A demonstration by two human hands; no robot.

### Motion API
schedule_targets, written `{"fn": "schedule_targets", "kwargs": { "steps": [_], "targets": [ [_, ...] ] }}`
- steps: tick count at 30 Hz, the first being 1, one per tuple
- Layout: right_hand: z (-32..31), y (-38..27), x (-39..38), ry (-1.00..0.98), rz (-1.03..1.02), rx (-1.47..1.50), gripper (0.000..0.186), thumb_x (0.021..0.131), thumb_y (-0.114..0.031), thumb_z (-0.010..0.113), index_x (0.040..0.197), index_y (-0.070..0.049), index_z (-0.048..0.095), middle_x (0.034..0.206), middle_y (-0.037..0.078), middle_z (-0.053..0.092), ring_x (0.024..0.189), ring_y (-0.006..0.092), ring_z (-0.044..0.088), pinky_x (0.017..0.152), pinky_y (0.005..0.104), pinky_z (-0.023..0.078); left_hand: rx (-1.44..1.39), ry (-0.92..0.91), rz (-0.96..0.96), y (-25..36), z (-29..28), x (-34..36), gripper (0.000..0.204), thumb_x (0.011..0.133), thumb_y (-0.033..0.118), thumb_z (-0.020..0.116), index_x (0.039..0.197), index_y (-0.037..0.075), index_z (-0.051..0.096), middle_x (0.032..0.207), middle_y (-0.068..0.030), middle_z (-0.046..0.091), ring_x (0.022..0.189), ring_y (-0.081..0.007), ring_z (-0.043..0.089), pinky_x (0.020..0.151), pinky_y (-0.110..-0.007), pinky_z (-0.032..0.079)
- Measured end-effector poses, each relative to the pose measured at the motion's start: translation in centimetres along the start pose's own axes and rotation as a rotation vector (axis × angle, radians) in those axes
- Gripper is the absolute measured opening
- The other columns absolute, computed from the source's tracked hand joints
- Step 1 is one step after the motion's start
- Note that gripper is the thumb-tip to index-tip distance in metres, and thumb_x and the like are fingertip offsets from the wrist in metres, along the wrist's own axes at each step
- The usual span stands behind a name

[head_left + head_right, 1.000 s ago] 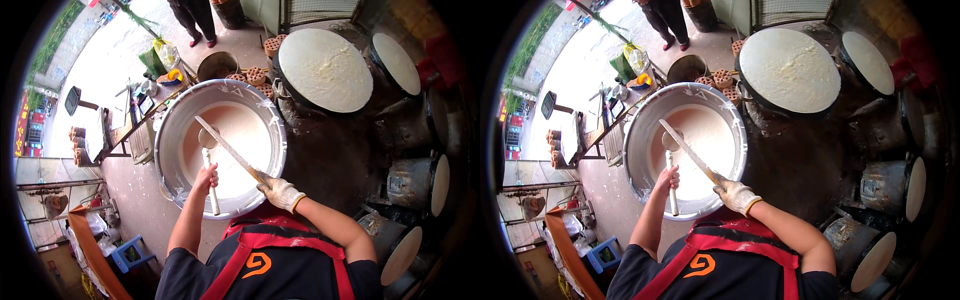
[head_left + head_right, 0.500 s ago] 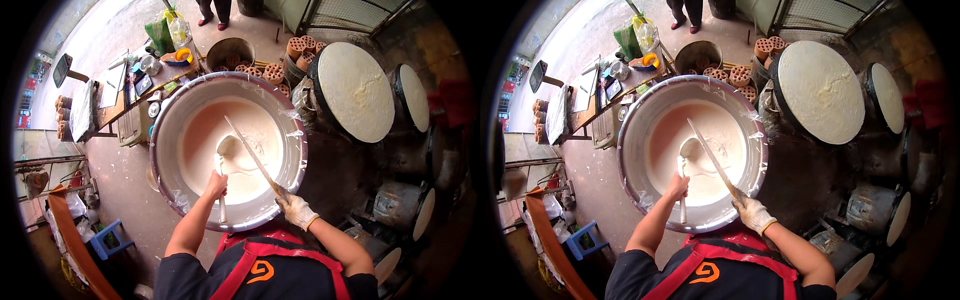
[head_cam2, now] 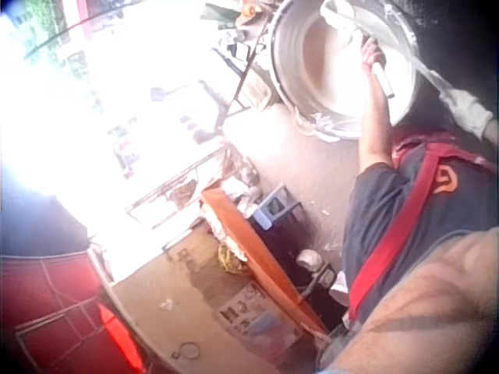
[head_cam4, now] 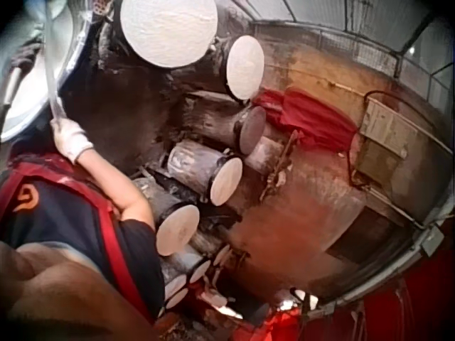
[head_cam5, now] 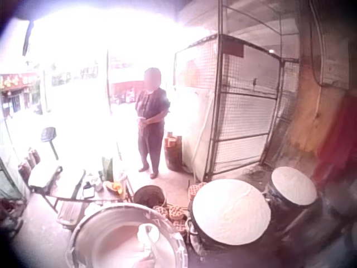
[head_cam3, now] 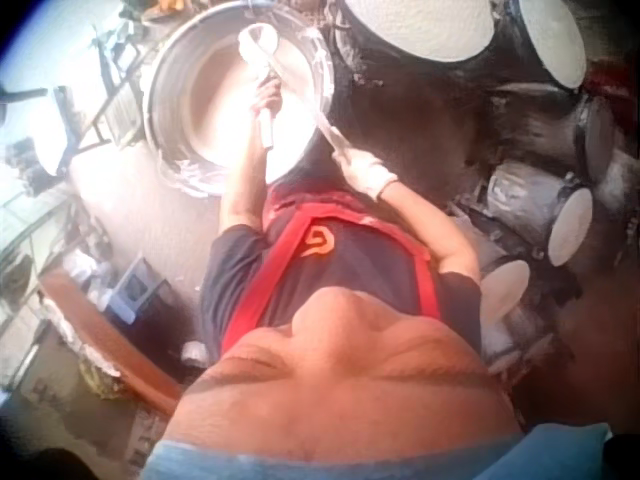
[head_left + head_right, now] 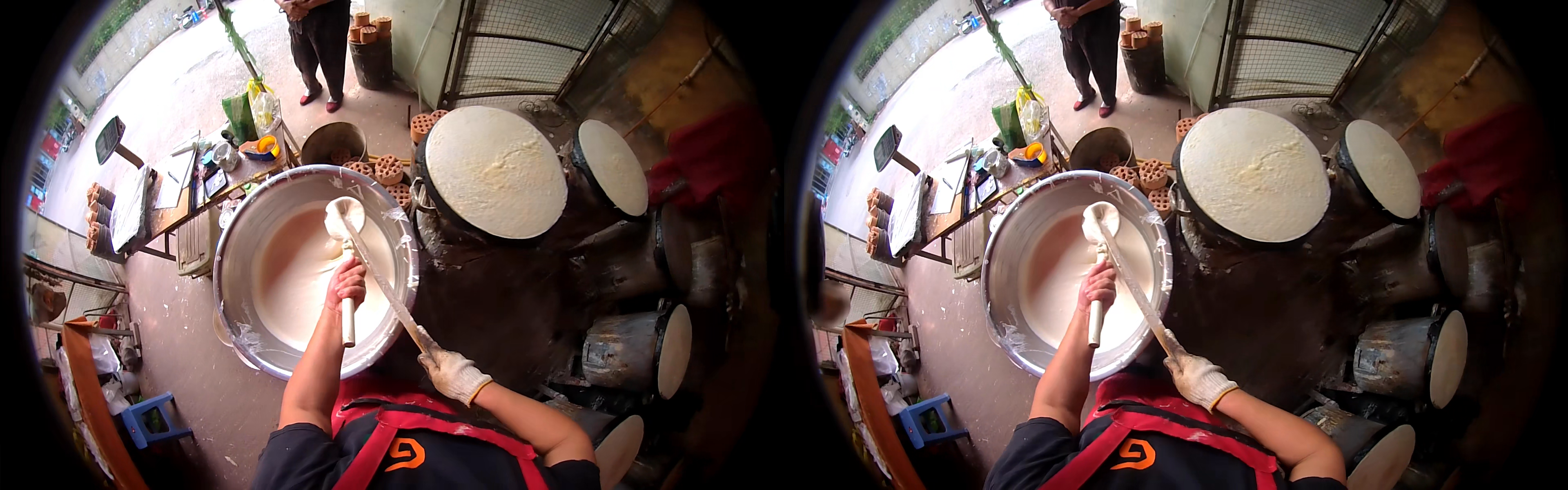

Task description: The person scoops batter from a large metal bowl and pours it onto a hot, circular griddle. Using a long wooden stick, they spread the batter into a thin, round crepe. Once cooked, the person lifts the crepe and places it onto a stack of finished crepes. This process is repeated continuously throughout the video.

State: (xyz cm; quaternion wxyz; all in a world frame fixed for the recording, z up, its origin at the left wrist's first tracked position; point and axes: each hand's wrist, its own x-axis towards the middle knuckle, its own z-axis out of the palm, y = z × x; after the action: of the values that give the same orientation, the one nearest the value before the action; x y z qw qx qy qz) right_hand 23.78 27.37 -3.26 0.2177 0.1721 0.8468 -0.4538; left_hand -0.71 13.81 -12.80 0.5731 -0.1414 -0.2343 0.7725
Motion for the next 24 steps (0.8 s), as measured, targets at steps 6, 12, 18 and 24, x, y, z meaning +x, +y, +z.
{"fn": "schedule_targets", "kwargs": {
  "steps": [6,12,18,24],
  "targets": [
    [-4.8,0.3,-5.7,0.153,-0.355,-0.011,0.057,0.092,-0.023,0.049,0.142,-0.008,0.027,0.124,0.022,0.052,0.108,0.039,0.054,0.089,0.041,0.046,0.463,-0.07,0.106,-8.8,10.7,-1.6,0.023,0.101,0.02,0.03,0.085,0.009,0.042,0.057,-0.0007,0.038,0.036,-0.0077,0.037,0.03,-0.022,0.034],
    [-7.3,1.4,-7.7,0.529,-0.735,-0.036,0.053,0.085,-0.023,0.062,0.133,-0.012,0.045,0.102,0.018,0.063,0.081,0.0366,0.063,0.063,0.0405,0.053,1.431,0.32,0.734,-15.4,19.0,-5.3,0.008,0.096,0.019,0.047,0.091,0.017,0.041,0.053,0.0075,0.033,0.033,-0.0018,0.028,0.027,-0.018,0.022],
    [-8.0,2.3,-6.6,0.629,-0.72,0.221,0.057,0.089,-0.017,0.054,0.138,0.003,0.032,0.106,0.021,0.062,0.065,0.0234,0.064,0.059,0.0305,0.049,0.932,0.417,0.609,-6.7,14.9,-10.2,0.01,0.097,0.019,0.045,0.088,0.013,0.045,0.053,0.0054,0.036,0.033,-0.0038,0.031,0.028,-0.02,0.026],
    [-8.9,3.8,-3.2,0.768,-0.596,0.234,0.054,0.093,-0.02,0.051,0.139,0.001,0.033,0.087,0.011,0.063,0.059,0.0131,0.052,0.058,0.0278,0.046,1.075,0.531,0.555,-11.2,15.8,-10.9,0.01,0.096,0.017,0.044,0.087,0.014,0.045,0.051,0.0045,0.034,0.031,-0.0042,0.028,0.027,-0.019,0.027]
  ]
}}
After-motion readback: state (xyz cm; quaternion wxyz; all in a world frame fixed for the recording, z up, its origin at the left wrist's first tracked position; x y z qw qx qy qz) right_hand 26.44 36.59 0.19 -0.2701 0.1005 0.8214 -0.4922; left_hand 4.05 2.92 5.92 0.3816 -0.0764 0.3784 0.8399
